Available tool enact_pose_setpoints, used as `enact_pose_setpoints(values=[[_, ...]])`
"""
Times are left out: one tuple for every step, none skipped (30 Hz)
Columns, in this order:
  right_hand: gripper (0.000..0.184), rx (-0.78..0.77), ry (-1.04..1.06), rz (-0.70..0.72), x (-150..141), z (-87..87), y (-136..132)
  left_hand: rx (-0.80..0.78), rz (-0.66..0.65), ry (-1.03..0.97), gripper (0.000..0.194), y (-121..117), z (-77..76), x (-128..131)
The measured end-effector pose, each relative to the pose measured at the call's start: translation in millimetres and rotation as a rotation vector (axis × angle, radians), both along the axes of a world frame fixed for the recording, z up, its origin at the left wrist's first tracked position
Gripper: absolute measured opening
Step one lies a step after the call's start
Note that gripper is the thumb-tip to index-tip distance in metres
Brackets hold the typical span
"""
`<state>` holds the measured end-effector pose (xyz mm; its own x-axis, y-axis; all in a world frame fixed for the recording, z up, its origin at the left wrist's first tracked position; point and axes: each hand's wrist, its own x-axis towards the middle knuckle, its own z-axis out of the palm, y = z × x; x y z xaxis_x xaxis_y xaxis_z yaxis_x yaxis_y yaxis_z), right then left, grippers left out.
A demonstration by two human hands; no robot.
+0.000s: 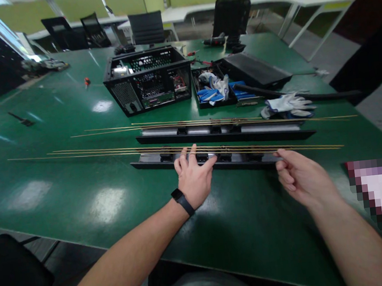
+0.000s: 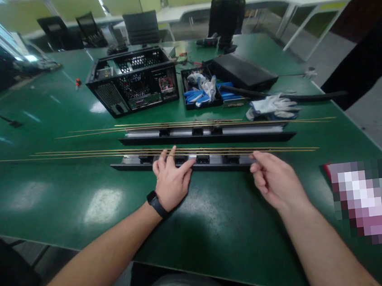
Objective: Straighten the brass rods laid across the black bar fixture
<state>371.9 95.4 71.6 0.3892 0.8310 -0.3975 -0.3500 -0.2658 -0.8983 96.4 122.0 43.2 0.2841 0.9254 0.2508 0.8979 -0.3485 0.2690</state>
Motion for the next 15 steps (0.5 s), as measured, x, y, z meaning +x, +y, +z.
enact_pose_setpoints(values=[[0.044, 0.005, -0.007, 0.012, -0.9, 0.4, 0.1, -0.001, 0.0, 0.0, 0.042, 0.0, 0.0, 0.0], [0.045, 0.004, -0.013, 0.033, -2.3, 0.9, 0.1, 0.0, 0.0, -0.001, 0.043, -0.1, -0.1, 0.1], [0.045, -0.003, -0.016, 0.055, -3.9, 1.4, 0.1, 0.001, 0.0, -0.002, 0.043, -0.1, -0.2, 0.2], [0.045, -0.011, -0.016, 0.071, -5.6, 2.0, 0.1, 0.003, -0.001, -0.004, 0.043, -0.2, -0.2, 0.4], [0.044, -0.019, -0.014, 0.079, -7.3, 2.7, 0.1, 0.005, -0.003, -0.008, 0.043, -0.2, -0.2, 0.6], [0.042, -0.025, -0.012, 0.079, -8.8, 3.5, 0.0, 0.005, -0.004, -0.013, 0.043, -0.2, -0.2, 0.7], [0.041, -0.029, -0.007, 0.073, -10.1, 4.5, 0.0, 0.003, -0.005, -0.018, 0.043, -0.3, 0.0, 0.8], [0.038, -0.033, -0.002, 0.061, -11.0, 5.8, 0.0, -0.001, -0.004, -0.024, 0.043, -0.3, 0.3, 0.8], [0.035, -0.036, 0.004, 0.047, -11.7, 7.4, -0.1, -0.005, -0.002, -0.03, 0.043, -0.3, 0.5, 0.8], [0.031, -0.039, 0.012, 0.034, -12.1, 9.5, -0.2, -0.008, 0.001, -0.035, 0.042, -0.2, 0.6, 0.6], [0.026, -0.044, 0.019, 0.017, -12.2, 11.9, -0.3, -0.009, 0.002, -0.038, 0.042, -0.2, 0.7, 0.4], [0.02, -0.051, 0.026, -0.004, -11.8, 14.8, -0.5, -0.009, 0.003, -0.04, 0.042, -0.1, 0.6, 0.1], [0.014, -0.058, 0.033, -0.031, -10.8, 17.8, -0.7, -0.008, 0.003, -0.041, 0.042, 0.0, 0.5, -0.2], [0.009, -0.07, 0.041, -0.067, -9.0, 20.8, -0.9, -0.008, 0.003, -0.041, 0.042, 0.1, 0.2, -0.5], [0.006, -0.082, 0.052, -0.108, -6.1, 23.5, -1.2, -0.007, 0.003, -0.04, 0.042, 0.2, -0.2, -0.8]])
